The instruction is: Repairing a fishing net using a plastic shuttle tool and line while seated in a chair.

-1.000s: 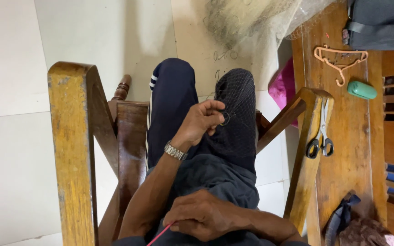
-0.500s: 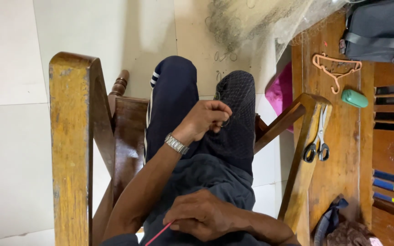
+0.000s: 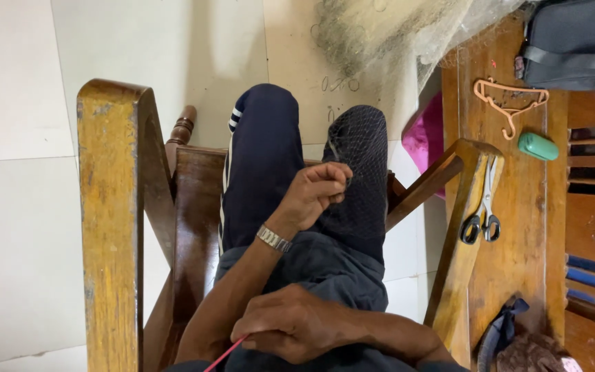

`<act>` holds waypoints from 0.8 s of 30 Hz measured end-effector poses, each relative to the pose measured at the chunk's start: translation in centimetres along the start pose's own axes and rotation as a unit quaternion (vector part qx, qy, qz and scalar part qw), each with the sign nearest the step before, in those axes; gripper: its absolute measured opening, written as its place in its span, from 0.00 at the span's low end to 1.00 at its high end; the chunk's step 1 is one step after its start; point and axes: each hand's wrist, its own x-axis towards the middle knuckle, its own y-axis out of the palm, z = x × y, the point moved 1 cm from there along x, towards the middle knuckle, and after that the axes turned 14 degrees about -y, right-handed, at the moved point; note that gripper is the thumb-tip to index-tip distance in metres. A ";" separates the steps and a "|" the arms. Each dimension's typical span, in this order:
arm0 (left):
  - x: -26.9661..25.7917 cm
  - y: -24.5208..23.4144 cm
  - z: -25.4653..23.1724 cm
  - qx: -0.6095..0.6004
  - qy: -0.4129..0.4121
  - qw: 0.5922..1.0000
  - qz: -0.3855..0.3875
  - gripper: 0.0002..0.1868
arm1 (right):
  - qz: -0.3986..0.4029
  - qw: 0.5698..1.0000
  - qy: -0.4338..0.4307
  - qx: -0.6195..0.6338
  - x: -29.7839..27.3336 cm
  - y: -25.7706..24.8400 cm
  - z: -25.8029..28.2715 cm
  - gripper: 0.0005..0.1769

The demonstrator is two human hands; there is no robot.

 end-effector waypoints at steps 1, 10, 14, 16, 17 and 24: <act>0.0 -0.1 0.2 -0.013 0.003 1.000 0.009 0.06 | 0.002 1.000 -0.003 -0.001 0.2 0.1 0.0 0.08; -0.1 -0.2 1.6 0.032 0.063 0.997 -0.017 0.11 | -0.001 0.999 -0.033 -0.011 1.6 0.6 -1.1 0.06; 0.0 -0.1 1.7 0.045 0.107 0.993 -0.020 0.10 | 0.013 0.998 -0.044 -0.031 3.3 0.3 -1.3 0.09; 0.1 0.0 1.7 0.048 0.113 0.992 -0.026 0.09 | 0.008 0.999 -0.036 -0.031 3.4 0.5 -1.6 0.09; 0.1 0.0 1.8 0.050 0.120 0.991 -0.034 0.09 | 0.004 0.999 -0.028 -0.028 3.4 0.6 -1.8 0.09; 0.1 0.2 1.7 0.097 0.149 0.983 -0.045 0.06 | 0.009 0.998 -0.064 -0.015 3.1 1.3 -1.9 0.09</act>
